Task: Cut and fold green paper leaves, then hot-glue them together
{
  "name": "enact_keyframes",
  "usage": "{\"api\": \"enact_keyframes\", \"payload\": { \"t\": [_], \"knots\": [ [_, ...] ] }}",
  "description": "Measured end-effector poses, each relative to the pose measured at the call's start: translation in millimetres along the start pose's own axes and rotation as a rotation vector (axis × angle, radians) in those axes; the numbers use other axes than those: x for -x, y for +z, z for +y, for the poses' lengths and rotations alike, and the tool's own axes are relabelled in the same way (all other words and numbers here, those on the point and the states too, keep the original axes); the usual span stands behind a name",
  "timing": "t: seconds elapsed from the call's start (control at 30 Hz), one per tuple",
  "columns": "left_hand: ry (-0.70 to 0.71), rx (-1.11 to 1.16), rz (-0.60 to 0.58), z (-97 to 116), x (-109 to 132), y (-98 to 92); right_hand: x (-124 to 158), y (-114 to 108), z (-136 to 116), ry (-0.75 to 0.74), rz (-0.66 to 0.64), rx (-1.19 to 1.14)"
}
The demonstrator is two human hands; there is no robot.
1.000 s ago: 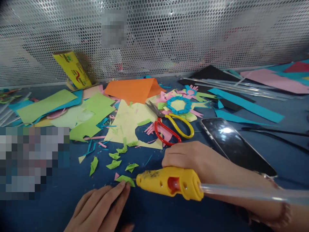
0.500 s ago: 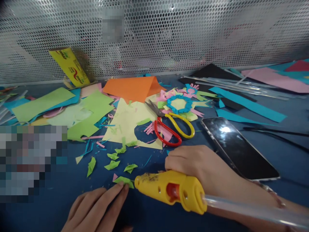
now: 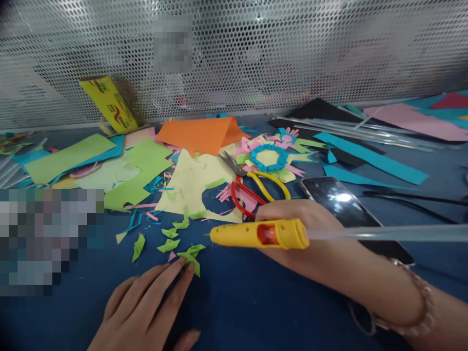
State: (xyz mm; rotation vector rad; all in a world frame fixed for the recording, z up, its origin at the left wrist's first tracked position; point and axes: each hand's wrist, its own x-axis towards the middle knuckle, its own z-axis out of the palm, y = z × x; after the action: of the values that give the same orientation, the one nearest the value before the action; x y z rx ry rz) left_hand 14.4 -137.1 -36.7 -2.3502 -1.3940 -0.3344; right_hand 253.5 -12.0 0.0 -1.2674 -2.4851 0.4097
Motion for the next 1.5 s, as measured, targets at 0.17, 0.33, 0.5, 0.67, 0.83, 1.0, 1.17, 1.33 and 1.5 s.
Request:
{"api": "enact_keyframes", "payload": {
  "t": [0.17, 0.33, 0.5, 0.67, 0.83, 1.0, 1.17, 1.33, 1.5],
  "knots": [
    [0.073, -0.012, -0.031, -1.0, -5.4, -0.9, -2.2, -2.1, -0.4, 0.064, -0.025, -0.077],
    [0.055, -0.018, -0.059, 1.4, -10.3, -3.3, -2.6, -2.1, 1.1, 0.005, 0.000, -0.075],
    [0.058, 0.002, -0.031, 3.0, -8.6, -1.5, -0.9, -2.5, 1.1, -0.064, -0.010, -0.058],
    [0.049, -0.001, 0.005, 3.0, -3.6, -1.8, -0.3, 0.1, -3.3, -0.131, -0.067, -0.102],
    [0.005, -0.007, 0.008, 4.3, -1.8, -3.5, 0.4, 2.8, -10.8, -0.175, -0.145, -0.099],
    [0.029, 0.040, 0.048, 4.1, -0.2, 0.0, 1.0, 6.6, -14.6, -0.188, -0.174, -0.090],
    [0.023, 0.115, 0.041, 4.4, 2.5, 2.5, 1.0, 7.7, -16.3, -0.166, -0.188, -0.058],
    [0.014, 0.120, 0.052, 6.5, 4.3, 3.8, -0.1, 7.1, -17.6, -0.145, -0.176, -0.056],
    [-0.001, 0.121, 0.054, 6.3, 2.7, 2.4, 1.6, 7.4, -17.6, -0.167, -0.151, -0.021]
  ]
}}
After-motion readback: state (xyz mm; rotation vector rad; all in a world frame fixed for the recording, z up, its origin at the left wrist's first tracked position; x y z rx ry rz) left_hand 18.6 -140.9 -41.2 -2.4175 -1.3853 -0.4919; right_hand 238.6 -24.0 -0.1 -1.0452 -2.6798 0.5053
